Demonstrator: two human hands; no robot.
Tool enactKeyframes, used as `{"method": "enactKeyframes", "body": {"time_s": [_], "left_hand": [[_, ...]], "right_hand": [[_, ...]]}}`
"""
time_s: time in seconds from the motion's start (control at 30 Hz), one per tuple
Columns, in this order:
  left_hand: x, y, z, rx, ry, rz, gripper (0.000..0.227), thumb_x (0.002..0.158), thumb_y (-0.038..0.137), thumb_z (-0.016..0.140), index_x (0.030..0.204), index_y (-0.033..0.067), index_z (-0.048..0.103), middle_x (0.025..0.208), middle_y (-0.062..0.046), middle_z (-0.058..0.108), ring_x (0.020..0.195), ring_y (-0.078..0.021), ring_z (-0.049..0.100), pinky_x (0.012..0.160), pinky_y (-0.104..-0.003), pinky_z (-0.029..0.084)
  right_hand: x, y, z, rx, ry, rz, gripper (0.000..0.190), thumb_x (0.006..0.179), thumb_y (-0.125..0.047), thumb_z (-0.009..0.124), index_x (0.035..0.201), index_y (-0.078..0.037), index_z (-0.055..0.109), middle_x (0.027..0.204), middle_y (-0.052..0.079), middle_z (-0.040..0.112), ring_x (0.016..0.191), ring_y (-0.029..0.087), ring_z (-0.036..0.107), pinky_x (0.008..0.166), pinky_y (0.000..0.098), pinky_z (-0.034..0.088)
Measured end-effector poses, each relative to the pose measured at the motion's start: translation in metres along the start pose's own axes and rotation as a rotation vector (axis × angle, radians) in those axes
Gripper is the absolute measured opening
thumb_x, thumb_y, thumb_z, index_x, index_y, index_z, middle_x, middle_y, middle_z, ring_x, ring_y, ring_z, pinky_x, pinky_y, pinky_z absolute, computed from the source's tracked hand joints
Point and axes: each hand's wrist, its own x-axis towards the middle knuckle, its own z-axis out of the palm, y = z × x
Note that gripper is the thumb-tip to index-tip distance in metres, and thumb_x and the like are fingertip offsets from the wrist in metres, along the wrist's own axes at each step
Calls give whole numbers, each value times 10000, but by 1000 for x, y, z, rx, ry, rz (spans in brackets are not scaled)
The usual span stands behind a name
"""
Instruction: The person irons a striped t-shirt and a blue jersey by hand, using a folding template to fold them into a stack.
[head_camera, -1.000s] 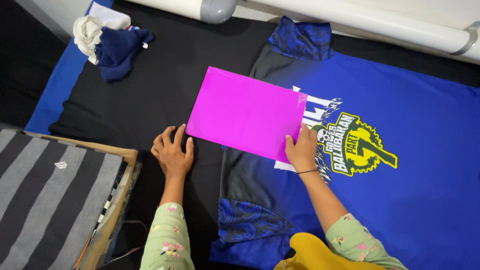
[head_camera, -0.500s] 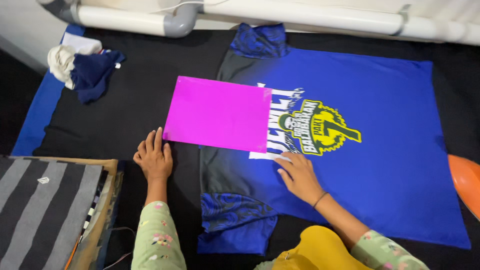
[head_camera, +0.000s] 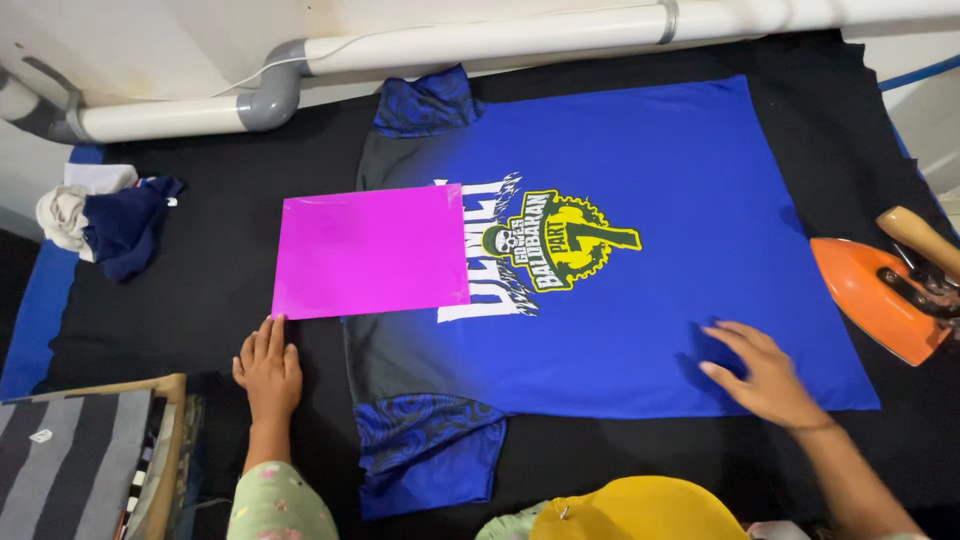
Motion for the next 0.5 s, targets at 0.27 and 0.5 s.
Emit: {"method": "enactKeyframes", "body": {"time_s": [0.27,0.5], "left_hand": [[0,14,-13,155,-126,77,649,988,344,426,1630,375,336,1727,104,289,1508,-269,356,1045,-795,275],[-21,32,-27,-9,-9,109,589,1025,317,434,1596,174,403,1638,-102,388,1456,-363,410,1082,-686,321]], "right_hand": [[-45,49,-21,-122,-256,253,697,786,-547,709,1455,-427,554,1630,-79,458,1528,180,399,1179,503,351],[-52,58,-43,-226,-493,216,1113,576,-585,964,1528,-509,394,1734,-155,230,1591,144,254,1202,479,312]]}}
